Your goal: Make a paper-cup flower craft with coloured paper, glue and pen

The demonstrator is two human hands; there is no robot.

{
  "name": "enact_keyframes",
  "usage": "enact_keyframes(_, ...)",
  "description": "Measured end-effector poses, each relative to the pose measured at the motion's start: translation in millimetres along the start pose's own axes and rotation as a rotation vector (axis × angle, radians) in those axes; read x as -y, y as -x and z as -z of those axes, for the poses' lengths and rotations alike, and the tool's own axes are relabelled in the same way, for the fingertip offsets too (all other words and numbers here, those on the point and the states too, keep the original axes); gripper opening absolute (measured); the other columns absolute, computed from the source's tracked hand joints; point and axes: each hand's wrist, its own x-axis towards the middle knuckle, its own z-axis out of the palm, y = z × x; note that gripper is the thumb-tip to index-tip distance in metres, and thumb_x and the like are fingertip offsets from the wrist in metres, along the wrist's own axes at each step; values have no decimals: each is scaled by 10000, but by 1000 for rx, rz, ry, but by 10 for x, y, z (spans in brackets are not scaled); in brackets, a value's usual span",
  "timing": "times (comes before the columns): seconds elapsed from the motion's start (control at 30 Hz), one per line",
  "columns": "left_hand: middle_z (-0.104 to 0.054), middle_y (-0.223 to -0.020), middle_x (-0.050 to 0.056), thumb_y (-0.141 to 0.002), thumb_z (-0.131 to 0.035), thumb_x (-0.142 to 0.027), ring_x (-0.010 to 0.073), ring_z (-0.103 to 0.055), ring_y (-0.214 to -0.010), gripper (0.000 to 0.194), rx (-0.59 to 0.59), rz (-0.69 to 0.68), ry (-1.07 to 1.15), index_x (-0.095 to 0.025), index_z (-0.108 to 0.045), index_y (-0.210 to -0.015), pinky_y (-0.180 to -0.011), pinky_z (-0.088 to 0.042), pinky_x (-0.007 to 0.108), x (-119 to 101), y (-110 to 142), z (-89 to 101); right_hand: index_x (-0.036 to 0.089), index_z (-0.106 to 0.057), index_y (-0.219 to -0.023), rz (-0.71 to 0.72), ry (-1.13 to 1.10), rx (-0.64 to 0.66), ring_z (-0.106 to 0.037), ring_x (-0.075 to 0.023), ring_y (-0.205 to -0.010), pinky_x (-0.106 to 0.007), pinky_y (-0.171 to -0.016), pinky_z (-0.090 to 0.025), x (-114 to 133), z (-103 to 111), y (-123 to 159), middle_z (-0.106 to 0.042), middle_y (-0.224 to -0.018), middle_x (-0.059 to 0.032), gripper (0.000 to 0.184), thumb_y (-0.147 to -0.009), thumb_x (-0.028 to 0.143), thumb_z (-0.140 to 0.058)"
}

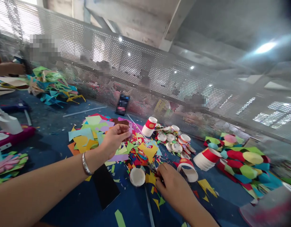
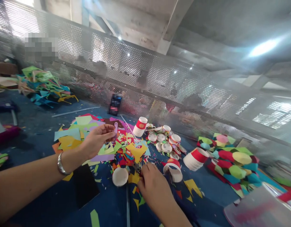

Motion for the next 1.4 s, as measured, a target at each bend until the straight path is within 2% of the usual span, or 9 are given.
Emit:
enact_keyframes(0.17, -619, -764, 4, -729, -739, -192, 120, -560, -706, 161, -2, -79, -10, -179, -618, -835, -706, -459, 293, -47, -54, 25, 227, -420, -780, -55, -113, -47, -563, -210, -717, -309, -616, -351, 14, 105, -62, -570, -779, -32, 127, -845, 141, -487)
enact_keyframes(0.27, -659, -859, 30, -740, -734, -212, 134, -582, -773, 183, 36, -111, 9, -178, -664, -906, -775, -478, 311, -123, -77, 42, 236, -408, -805, -89, -242, -71, -537, -190, -668, -293, -592, -323, -2, 148, -114, -540, -726, 4, 110, -889, 199, -470)
enact_keyframes(0.4, -679, -974, 49, -737, -749, -235, 162, -609, -871, 276, 101, -136, 48, -188, -685, -1001, -868, -486, 343, -186, -99, 74, 245, -391, -794, -78, -401, -176, -490, -171, -640, -287, -587, -328, 19, 214, -187, -477, -688, 34, 207, -969, 331, -459)
enact_keyframes(0.5, -682, -964, 46, -723, -772, -222, 168, -619, -885, 247, 172, -135, 81, -189, -676, -948, -885, -480, 350, -171, -109, 89, 247, -393, -782, -76, -515, -219, -451, -154, -606, -281, -576, -335, 83, 274, -235, -428, -662, 52, 330, -1008, 480, -451)
enact_keyframes(0.57, -676, -916, 26, -713, -791, -202, 157, -617, -859, 238, 194, -133, 107, -196, -645, -900, -873, -481, 341, -148, -106, 85, 245, -434, -829, -78, -599, -218, -457, -151, -608, -278, -579, -356, 134, 313, -266, -448, -682, 50, 337, -1010, 528, -447)
enact_keyframes(0.77, -644, -841, 1, -694, -804, -183, 136, -592, -776, 261, 184, -95, 113, -204, -611, -869, -789, -486, 320, -101, -65, 47, 217, -559, -1054, -79, -724, -197, -531, -178, -656, -294, -606, -411, 194, 346, -375, -529, -707, 22, 364, -1002, 561, -455)
enact_keyframes(0.97, -702, -941, 51, -736, -776, -220, 162, -615, -837, 248, 255, -80, 11, -205, -736, -980, -829, -486, 332, -70, -45, 45, 206, -645, -1048, -86, -792, -184, -638, -206, -783, -296, -671, -484, 135, 274, -455, -701, -895, -53, 406, -952, 582, -528)
enact_keyframes(1.2, -721, -1057, 59, -738, -794, -225, 160, -623, -864, 338, 323, -39, 62, -233, -761, -1074, -825, -499, 322, 7, -29, 16, 209, -650, -974, -92, -844, -227, -613, -186, -745, -279, -636, -455, 198, 340, -480, -680, -838, -26, 398, -948, 589, -534)
enact_keyframes(1.4, -725, -1003, 60, -726, -803, -233, 156, -595, -808, 380, 347, -24, 58, -226, -764, -1104, -803, -501, 332, 16, 18, -14, 212, -631, -930, -112, -905, -199, -614, -203, -769, -280, -612, -432, 244, 370, -501, -689, -836, -36, 401, -929, 605, -550)
